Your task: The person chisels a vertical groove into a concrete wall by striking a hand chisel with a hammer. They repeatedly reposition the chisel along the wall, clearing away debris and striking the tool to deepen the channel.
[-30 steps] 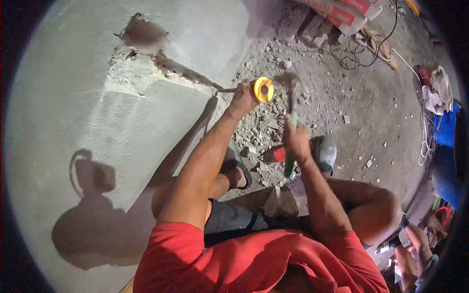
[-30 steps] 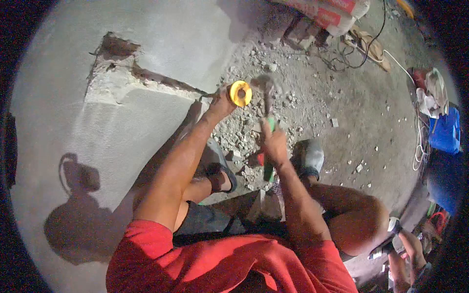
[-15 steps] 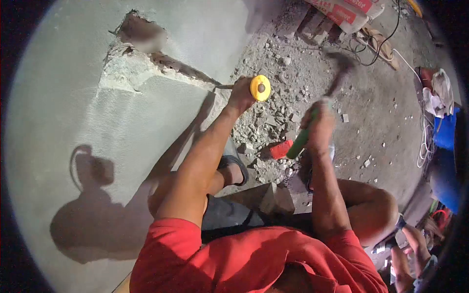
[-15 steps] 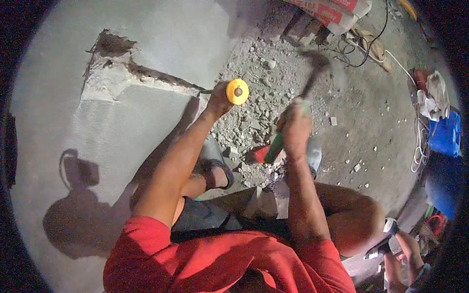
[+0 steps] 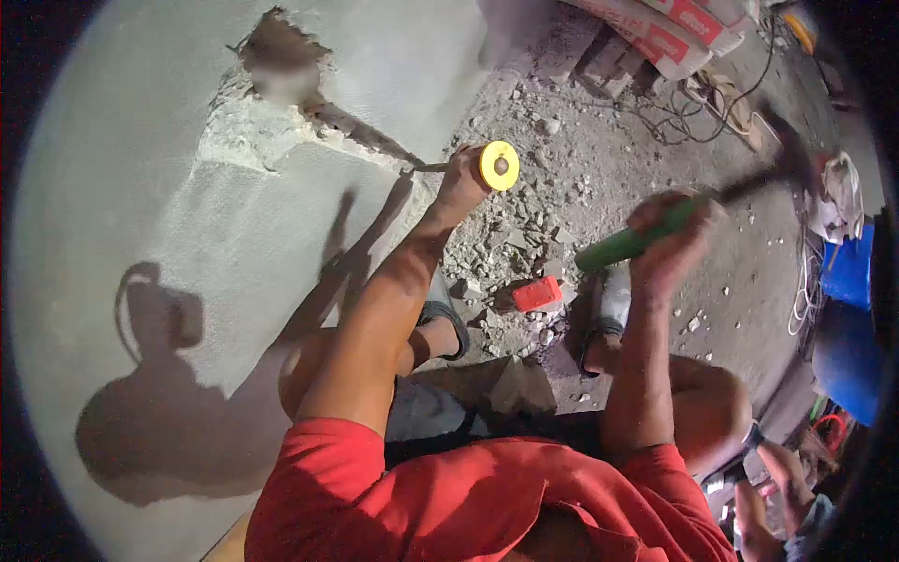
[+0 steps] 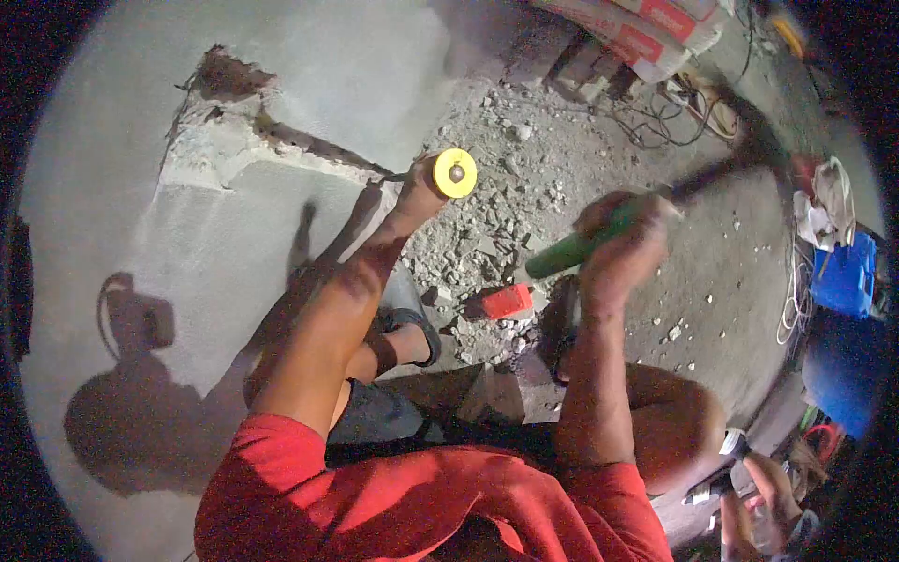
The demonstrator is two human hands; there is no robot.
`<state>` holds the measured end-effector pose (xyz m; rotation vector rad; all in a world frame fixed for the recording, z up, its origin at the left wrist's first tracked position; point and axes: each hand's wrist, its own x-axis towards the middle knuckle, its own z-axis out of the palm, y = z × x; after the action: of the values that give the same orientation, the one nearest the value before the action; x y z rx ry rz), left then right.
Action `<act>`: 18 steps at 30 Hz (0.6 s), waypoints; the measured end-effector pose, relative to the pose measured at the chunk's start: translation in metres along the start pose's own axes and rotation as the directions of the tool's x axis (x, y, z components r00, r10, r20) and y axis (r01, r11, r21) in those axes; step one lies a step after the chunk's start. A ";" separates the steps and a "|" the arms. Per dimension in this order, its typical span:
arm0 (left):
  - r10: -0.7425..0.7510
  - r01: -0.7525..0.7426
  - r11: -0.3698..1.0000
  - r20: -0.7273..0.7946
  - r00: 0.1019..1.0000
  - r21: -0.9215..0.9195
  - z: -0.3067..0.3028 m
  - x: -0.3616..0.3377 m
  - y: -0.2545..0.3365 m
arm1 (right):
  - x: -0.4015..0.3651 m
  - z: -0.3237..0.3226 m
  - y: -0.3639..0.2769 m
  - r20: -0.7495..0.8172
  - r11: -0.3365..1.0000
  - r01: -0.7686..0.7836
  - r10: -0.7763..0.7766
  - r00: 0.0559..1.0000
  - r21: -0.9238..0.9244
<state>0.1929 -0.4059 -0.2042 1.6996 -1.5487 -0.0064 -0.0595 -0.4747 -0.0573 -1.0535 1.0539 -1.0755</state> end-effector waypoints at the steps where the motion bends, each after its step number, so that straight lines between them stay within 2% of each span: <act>1: 0.020 -0.020 1.000 0.000 1.000 -0.011 0.000 -0.002 -0.003 | -0.006 0.001 0.024 0.021 0.994 0.099 -0.100 0.995 0.038; 3: -0.018 0.018 1.000 0.018 1.000 -0.006 -0.007 -0.001 0.004 | -0.021 0.000 0.077 0.044 0.947 0.299 -0.306 0.951 0.121; 4: -0.036 0.036 0.999 -0.002 0.999 -0.025 -0.007 -0.002 0.005 | -0.037 0.003 0.099 0.261 0.960 0.008 0.068 0.963 -0.279; 5: -0.050 0.049 0.998 -0.020 0.999 -0.046 -0.005 -0.003 0.008 | -0.051 0.005 0.115 0.288 0.721 -0.178 0.473 0.833 -0.670; 6: -0.030 0.030 0.999 -0.001 1.000 -0.036 0.009 -0.013 -0.003 | -0.049 0.001 0.119 0.225 0.773 -0.306 0.494 0.840 -0.556; 7: -0.038 0.036 0.997 0.036 0.999 0.065 0.002 -0.006 0.004 | -0.038 0.004 0.112 0.170 0.810 -0.412 0.515 0.840 -0.417; 9: 0.053 -0.054 0.998 0.023 0.998 0.030 -0.006 -0.004 0.010 | -0.019 -0.006 0.083 0.099 0.882 -0.318 0.372 0.923 -0.348; 10: -0.119 0.118 0.992 0.012 0.993 0.052 -0.002 -0.007 0.005 | -0.003 -0.009 0.057 0.045 0.939 -0.207 0.227 0.973 -0.273; 11: -0.118 0.118 0.990 0.010 0.993 -0.072 -0.001 -0.005 -0.001 | 0.010 -0.013 0.028 0.057 0.981 -0.101 0.112 0.992 -0.163; 12: -0.118 0.117 0.974 0.009 0.993 -0.195 -0.002 -0.001 -0.005 | 0.016 -0.011 -0.004 0.057 0.989 -0.052 0.044 0.997 0.140; 13: -0.105 0.106 0.988 0.015 0.994 -0.117 -0.005 0.001 -0.007 | 0.019 -0.005 -0.025 0.053 0.934 0.074 -0.099 0.994 0.351; 14: -0.112 0.112 0.987 0.010 0.994 -0.112 -0.006 0.000 -0.007 | 0.009 0.006 -0.014 0.045 0.880 0.152 -0.192 0.980 0.450; 15: -0.025 0.024 0.999 0.015 1.000 0.040 -0.002 -0.003 -0.015 | -0.002 0.017 -0.002 0.037 0.809 0.218 -0.283 0.958 0.546; 16: 0.062 -0.067 0.980 0.034 0.998 0.188 0.000 -0.003 -0.018 | -0.020 0.019 0.046 0.045 0.869 0.335 -0.375 0.926 0.365; 17: 0.065 -0.069 0.979 0.027 0.998 0.193 -0.001 -0.002 -0.016 | -0.039 0.012 0.103 0.152 0.970 0.243 -0.235 0.960 -0.031; 18: 0.009 -0.009 0.999 -0.017 1.000 0.052 -0.001 -0.005 -0.009 | -0.052 0.006 0.140 0.280 0.875 0.003 0.151 0.948 -0.483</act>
<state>0.1998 -0.4021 -0.2114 1.7287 -1.5561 0.0534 -0.0410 -0.4016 -0.1866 -1.5109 1.1162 -0.5601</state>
